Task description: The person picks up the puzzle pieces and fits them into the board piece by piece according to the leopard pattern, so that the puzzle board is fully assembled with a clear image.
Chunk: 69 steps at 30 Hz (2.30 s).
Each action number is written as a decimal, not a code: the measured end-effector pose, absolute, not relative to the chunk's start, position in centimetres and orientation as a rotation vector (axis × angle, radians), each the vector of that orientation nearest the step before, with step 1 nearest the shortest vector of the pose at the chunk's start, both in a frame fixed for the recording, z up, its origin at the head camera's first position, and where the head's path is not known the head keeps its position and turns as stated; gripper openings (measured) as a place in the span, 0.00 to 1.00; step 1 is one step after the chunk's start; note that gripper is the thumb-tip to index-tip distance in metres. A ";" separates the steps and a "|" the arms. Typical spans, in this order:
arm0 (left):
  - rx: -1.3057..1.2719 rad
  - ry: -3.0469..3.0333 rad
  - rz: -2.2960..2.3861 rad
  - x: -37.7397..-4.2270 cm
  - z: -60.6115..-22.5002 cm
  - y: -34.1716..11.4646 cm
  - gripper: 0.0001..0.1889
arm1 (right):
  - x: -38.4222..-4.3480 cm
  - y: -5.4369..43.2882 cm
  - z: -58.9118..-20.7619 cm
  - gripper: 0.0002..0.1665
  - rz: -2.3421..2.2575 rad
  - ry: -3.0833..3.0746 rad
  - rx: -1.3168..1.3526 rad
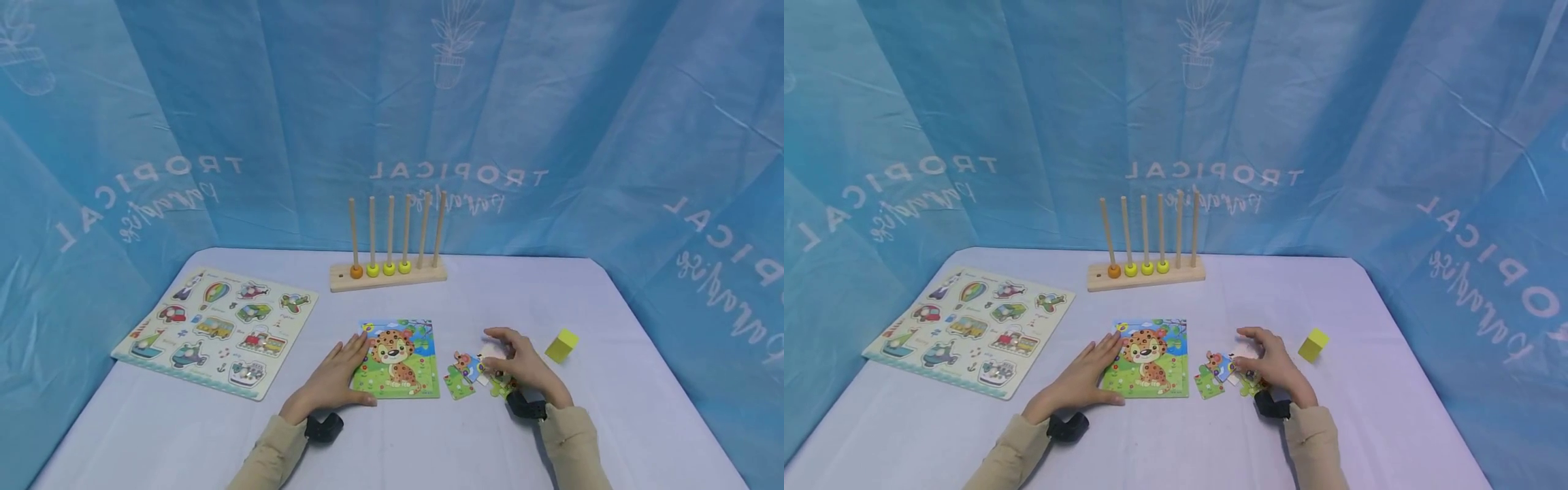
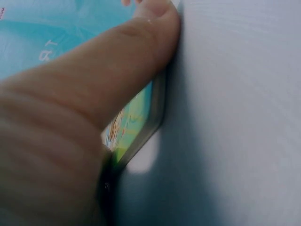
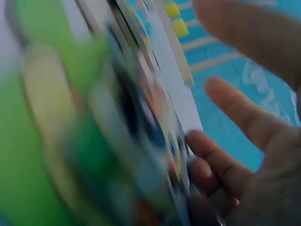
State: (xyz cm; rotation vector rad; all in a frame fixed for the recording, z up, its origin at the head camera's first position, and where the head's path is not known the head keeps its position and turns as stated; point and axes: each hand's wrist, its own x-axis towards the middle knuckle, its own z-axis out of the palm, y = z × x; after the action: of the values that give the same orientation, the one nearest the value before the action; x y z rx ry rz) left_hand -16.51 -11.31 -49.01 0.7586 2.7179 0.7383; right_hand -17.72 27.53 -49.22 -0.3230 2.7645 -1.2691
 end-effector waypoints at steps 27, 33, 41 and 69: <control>0.784 2.731 0.725 -16.7 -49.5 -11.4 0.59 | -23.5 19.7 -48.7 0.12 -1.482 2.750 0.039; 0.780 2.729 0.752 -16.6 -49.3 -11.5 0.59 | -23.9 16.7 -47.7 0.15 -1.792 2.595 -0.067; 0.777 2.730 0.737 -16.5 -49.3 -11.5 0.59 | -23.9 11.2 -47.7 0.09 -1.722 2.522 -0.161; 0.847 2.736 0.727 -16.4 -49.2 -11.6 0.58 | -23.5 5.9 -49.3 0.16 -1.020 3.040 -0.114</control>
State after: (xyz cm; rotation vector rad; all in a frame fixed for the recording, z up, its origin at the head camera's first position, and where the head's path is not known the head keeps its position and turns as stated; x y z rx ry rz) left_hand -16.42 -11.62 -49.20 0.8467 2.7356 0.7272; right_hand -23.51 5.87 -49.33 -0.1140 3.0401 -1.0198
